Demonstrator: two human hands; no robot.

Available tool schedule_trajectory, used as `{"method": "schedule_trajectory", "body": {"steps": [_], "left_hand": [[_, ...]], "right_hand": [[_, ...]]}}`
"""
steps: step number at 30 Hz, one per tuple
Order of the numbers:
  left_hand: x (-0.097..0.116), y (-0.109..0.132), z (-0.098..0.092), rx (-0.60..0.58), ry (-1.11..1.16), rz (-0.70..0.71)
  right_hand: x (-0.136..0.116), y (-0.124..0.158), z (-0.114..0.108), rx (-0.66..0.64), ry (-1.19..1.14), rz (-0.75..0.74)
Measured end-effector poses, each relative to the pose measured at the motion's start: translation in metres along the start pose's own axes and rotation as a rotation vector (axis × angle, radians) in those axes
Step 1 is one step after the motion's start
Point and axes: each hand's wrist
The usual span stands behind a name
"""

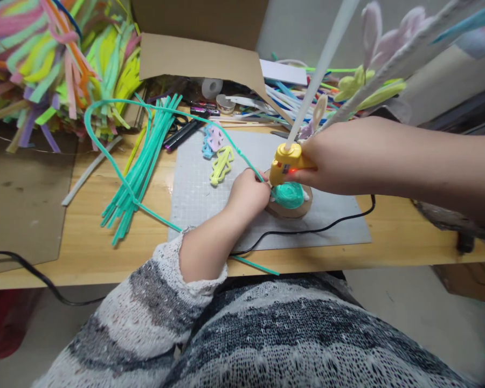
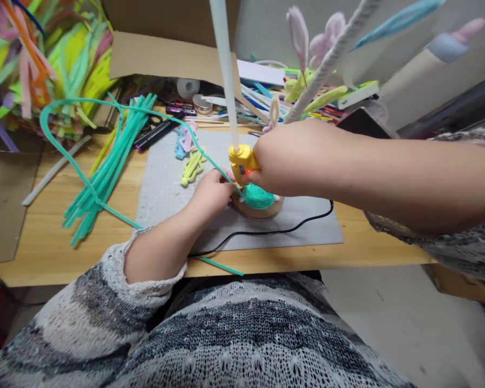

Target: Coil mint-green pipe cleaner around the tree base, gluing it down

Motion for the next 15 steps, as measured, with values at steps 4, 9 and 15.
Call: {"method": "schedule_trajectory", "body": {"steps": [4,9,15], "left_hand": [[0.000,0.001,-0.001,-0.021,-0.005,0.009],[-0.002,-0.002,0.000,0.001,-0.025,0.010],[-0.005,-0.004,0.002,0.017,-0.020,0.037]], "right_hand": [[0.005,0.001,0.009,0.078,-0.087,-0.044],[0.009,0.006,0.010,-0.012,-0.105,-0.063],[0.018,0.021,0.022,-0.022,-0.133,-0.146]]}}
Point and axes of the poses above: each hand's wrist, its own y-axis away from the middle knuckle, its own z-axis out of the palm, x = y × z, and after that the axes turned 5 degrees about -z, right-handed
